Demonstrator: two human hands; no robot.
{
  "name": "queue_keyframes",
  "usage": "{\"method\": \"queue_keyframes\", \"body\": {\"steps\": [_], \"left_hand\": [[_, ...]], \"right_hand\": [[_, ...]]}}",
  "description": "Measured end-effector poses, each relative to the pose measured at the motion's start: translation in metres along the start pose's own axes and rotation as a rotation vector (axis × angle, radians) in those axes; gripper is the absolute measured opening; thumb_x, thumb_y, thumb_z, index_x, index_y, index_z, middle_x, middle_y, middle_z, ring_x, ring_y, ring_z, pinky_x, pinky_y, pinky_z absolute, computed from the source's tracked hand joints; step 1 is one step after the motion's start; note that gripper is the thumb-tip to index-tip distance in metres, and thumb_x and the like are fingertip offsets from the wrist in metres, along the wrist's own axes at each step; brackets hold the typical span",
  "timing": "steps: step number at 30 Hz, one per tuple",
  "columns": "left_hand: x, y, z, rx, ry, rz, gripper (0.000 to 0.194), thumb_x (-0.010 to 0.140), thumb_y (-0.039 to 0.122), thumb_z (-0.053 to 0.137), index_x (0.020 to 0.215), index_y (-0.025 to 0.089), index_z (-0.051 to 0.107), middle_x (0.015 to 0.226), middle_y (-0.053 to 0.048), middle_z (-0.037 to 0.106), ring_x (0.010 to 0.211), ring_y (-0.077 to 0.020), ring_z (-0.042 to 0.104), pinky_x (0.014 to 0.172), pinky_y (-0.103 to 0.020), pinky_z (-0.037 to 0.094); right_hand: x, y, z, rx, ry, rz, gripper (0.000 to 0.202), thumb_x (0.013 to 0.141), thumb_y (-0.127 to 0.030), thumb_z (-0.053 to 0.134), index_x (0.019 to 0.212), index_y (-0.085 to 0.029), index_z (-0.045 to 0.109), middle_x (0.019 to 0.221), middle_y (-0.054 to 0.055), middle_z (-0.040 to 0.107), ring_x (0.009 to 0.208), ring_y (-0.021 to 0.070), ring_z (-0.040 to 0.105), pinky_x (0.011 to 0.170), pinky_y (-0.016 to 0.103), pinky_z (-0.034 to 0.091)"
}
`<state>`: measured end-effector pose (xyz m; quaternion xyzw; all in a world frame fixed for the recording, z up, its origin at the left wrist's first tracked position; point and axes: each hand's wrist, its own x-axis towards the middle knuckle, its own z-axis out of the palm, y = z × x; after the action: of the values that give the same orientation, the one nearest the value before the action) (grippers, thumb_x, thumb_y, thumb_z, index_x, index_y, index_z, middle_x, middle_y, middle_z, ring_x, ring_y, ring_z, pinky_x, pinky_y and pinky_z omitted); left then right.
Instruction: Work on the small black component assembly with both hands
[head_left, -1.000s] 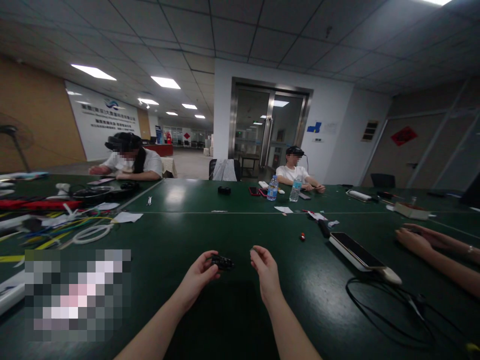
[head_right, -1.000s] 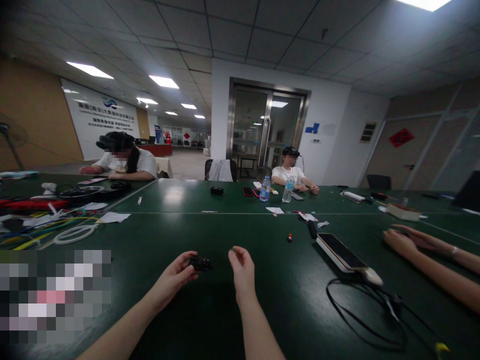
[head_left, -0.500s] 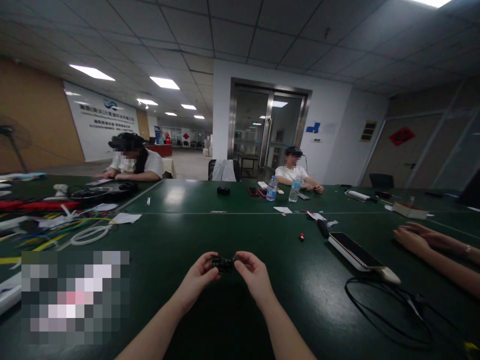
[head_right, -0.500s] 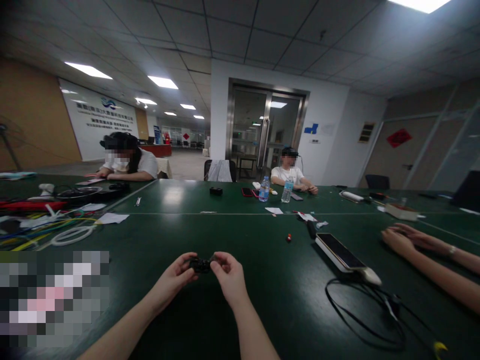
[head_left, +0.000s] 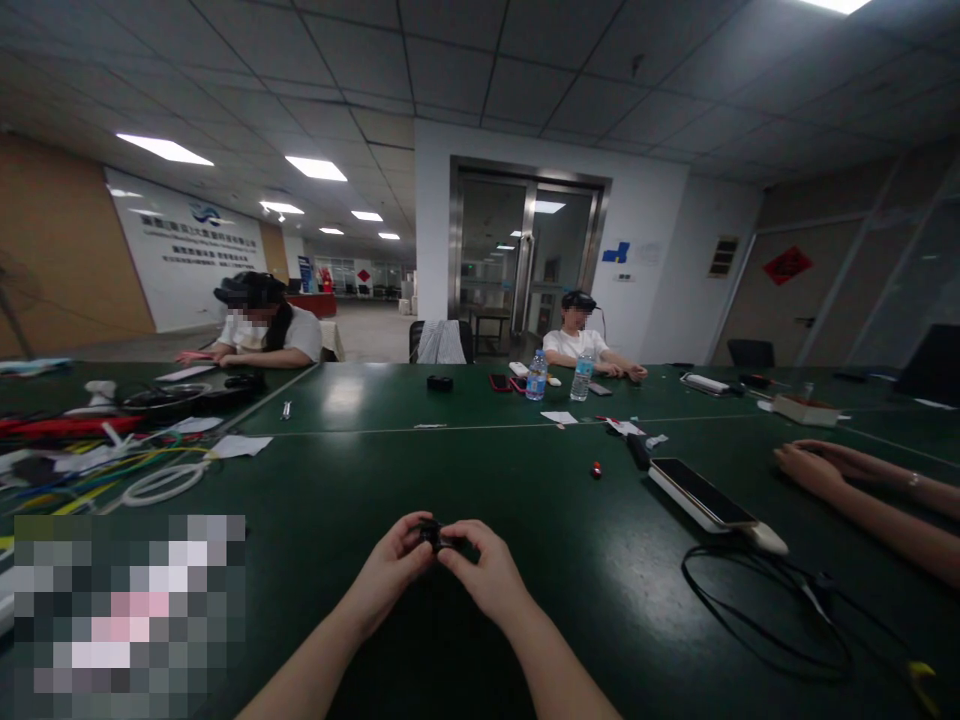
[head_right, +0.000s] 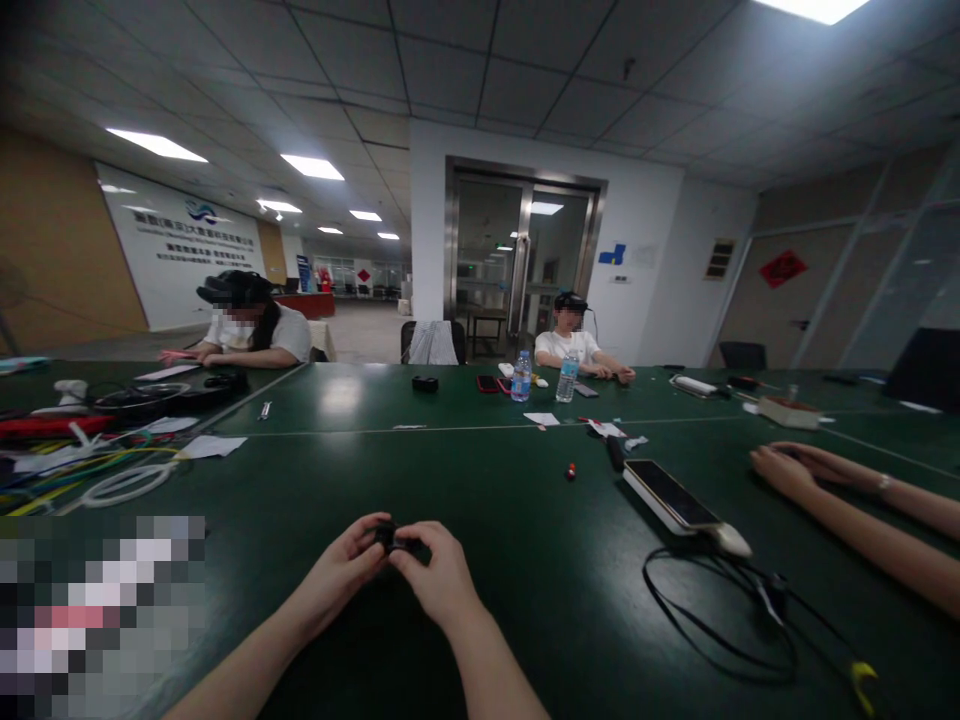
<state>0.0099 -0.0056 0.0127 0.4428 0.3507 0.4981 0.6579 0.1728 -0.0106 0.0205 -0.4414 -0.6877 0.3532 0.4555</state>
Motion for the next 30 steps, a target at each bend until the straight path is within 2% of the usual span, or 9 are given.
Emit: {"method": "queue_keyframes", "body": {"steps": [6,11,15,24,30], "left_hand": [[-0.004,0.008,0.005,-0.081,0.042,-0.091,0.042,0.060,0.023,0.074,0.097,0.020,0.054,0.089,-0.004,0.064,0.087,-0.0198,0.062,0.083,-0.033,0.046],[-0.005,0.007,0.007,0.040,0.067,-0.166,0.032,0.067,0.030,0.069,0.092,0.018,0.053,0.081,-0.003,0.061,0.068,-0.0139,0.062,0.065,-0.028,0.048],[-0.001,0.002,0.004,0.116,0.077,-0.150,0.036,0.062,0.031,0.072,0.089,0.017,0.052,0.079,-0.002,0.061,0.063,-0.0125,0.060,0.060,-0.026,0.047],[0.001,0.004,0.002,0.131,0.100,-0.123,0.041,0.059,0.030,0.074,0.092,0.016,0.054,0.078,-0.002,0.062,0.067,-0.0145,0.061,0.065,-0.028,0.049],[0.004,0.001,-0.004,0.131,0.092,-0.124,0.041,0.062,0.031,0.072,0.095,0.015,0.054,0.081,-0.004,0.062,0.069,-0.0148,0.062,0.065,-0.028,0.049]], "right_hand": [[-0.002,0.000,-0.001,-0.027,-0.042,-0.014,0.027,0.072,-0.020,0.059,0.097,-0.029,0.064,0.103,0.002,0.059,0.098,0.0186,0.056,0.088,0.034,0.042],[-0.003,-0.001,0.001,-0.047,-0.055,-0.014,0.032,0.068,-0.018,0.062,0.098,-0.029,0.063,0.101,0.001,0.061,0.097,0.0200,0.056,0.088,0.035,0.043],[-0.004,-0.005,0.000,-0.054,-0.069,-0.016,0.034,0.067,-0.020,0.064,0.099,-0.029,0.063,0.101,0.001,0.062,0.098,0.0214,0.056,0.089,0.036,0.042],[-0.004,-0.007,0.000,-0.040,-0.057,-0.052,0.032,0.067,-0.016,0.062,0.097,-0.028,0.062,0.099,0.001,0.062,0.096,0.0204,0.057,0.087,0.035,0.043],[-0.003,-0.005,-0.001,-0.038,-0.061,-0.025,0.032,0.068,-0.018,0.061,0.099,-0.028,0.061,0.101,0.000,0.061,0.097,0.0201,0.056,0.085,0.035,0.044]]}}
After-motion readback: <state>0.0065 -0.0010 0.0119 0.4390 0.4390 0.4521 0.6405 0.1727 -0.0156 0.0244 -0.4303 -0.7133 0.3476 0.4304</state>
